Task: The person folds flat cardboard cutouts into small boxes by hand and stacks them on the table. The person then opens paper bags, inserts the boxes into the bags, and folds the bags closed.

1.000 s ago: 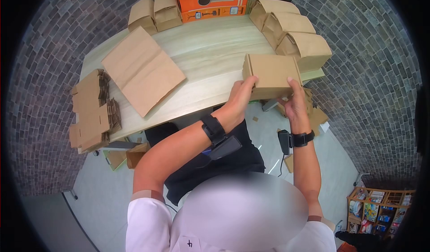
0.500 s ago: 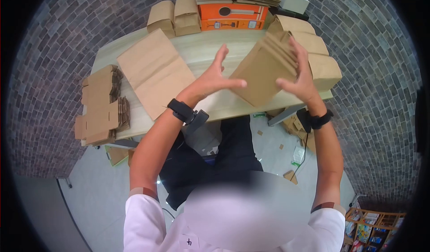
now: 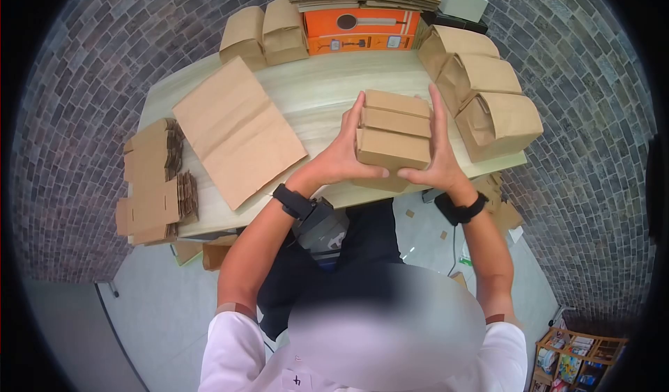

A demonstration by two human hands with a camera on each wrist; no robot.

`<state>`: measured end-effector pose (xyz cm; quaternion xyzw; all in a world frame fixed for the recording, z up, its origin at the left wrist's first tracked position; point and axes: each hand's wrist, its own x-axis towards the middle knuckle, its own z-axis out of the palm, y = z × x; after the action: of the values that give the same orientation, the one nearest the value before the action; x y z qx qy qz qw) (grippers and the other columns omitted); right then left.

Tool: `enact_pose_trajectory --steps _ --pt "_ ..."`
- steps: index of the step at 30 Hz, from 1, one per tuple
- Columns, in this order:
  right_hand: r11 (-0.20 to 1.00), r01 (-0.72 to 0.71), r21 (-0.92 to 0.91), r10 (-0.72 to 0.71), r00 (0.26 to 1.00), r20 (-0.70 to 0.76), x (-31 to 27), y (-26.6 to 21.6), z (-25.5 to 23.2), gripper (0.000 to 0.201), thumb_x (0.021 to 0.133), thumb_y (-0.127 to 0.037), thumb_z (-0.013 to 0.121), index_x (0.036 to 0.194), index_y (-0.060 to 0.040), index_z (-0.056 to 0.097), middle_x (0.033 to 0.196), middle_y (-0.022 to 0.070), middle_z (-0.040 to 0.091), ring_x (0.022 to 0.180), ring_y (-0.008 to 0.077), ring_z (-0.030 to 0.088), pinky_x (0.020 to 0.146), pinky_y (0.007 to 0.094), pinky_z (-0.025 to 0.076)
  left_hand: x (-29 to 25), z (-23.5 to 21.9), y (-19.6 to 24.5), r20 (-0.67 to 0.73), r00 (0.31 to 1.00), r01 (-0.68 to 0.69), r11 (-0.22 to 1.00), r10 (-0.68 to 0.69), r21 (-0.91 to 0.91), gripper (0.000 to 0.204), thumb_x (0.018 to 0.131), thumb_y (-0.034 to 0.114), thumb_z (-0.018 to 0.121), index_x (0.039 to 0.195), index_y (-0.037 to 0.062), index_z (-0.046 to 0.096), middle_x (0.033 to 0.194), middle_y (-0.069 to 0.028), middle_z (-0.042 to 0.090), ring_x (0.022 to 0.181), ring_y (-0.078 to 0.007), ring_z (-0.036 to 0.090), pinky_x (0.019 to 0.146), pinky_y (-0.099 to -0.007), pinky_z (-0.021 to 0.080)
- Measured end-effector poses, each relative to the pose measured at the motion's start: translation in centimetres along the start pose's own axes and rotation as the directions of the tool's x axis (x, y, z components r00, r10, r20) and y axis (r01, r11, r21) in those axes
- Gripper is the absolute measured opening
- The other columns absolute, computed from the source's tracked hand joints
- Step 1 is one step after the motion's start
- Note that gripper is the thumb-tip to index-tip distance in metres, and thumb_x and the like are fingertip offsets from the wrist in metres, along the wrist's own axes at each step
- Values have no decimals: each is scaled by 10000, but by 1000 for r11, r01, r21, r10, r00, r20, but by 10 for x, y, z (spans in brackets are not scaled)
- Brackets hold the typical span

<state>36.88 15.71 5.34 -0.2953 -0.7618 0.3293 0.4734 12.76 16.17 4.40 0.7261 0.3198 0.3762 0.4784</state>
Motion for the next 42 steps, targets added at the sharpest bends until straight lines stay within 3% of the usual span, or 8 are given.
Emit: enact_pose_trajectory --steps 6,12,16,22,25,27,30,42 --pt "957 -277 90 273 961 46 -26 28 25 1414 631 -284 920 1621 -9 -52 1573 178 364 1481 298 342 1217 410 270 -6 6 -1 -13 1000 2 1000 -2 -8 1451 661 267 895 1617 80 -180 1663 -184 83 1561 -340 102 1258 -446 161" --pt "955 -271 -119 284 952 114 -25 25 11 1376 657 -276 884 1615 5 -63 1566 201 352 1475 312 341 1216 409 265 -6 9 -6 -81 993 -79 994 85 69 1433 644 285 875 1601 8 -156 1578 -295 154 1509 -429 171 1244 -459 201" --pt "938 -346 8 341 927 155 -25 -6 15 1325 669 -284 862 1611 15 -22 1547 195 361 1451 305 356 1207 405 278 -22 10 5 -166 978 -103 983 129 153 1415 639 286 902 1626 34 -80 1631 -246 126 1546 -363 128 1253 -438 184" --pt "923 -384 -6 380 910 166 -41 -11 7 989 699 -292 832 1490 34 337 1371 160 537 1240 264 543 1054 398 444 -61 -7 51 -150 985 -75 995 83 59 1419 656 363 931 1629 33 -48 1638 -252 168 1539 -386 183 1248 -459 210" --pt "827 -427 366 400 904 149 -44 -8 11 716 785 -447 770 1304 4 566 1184 101 646 1110 248 639 947 393 532 -90 -27 54 -181 975 -105 983 132 150 1368 679 420 924 1633 33 24 1630 -252 227 1527 -404 222 1243 -481 227" --pt "766 -424 484 415 900 131 -39 -16 22 745 785 -440 772 1334 6 536 1208 109 636 1126 259 637 952 396 536 -111 -46 49 -235 931 -73 775 279 627 1270 691 439 907 1624 33 147 1607 -253 288 1518 -428 238 1233 -505 247" --pt "673 -383 633 448 892 63 -38 -6 26 790 788 -428 773 1384 5 486 1252 126 614 1150 272 633 961 399 543 -145 -74 34 -266 930 102 517 253 850 1163 701 421 889 1600 42 257 1587 -250 319 1503 -446 258 1222 -525 265" --pt "521 -373 768 498 863 82 -42 3 31 807 799 -420 777 1409 9 470 1277 140 609 1168 278 629 987 398 543 -171 -103 5 -250 963 228 193 103 954 468 737 186 807 1155 44 651 1156 -109 615 1200 -314 550 1013 -444 447"
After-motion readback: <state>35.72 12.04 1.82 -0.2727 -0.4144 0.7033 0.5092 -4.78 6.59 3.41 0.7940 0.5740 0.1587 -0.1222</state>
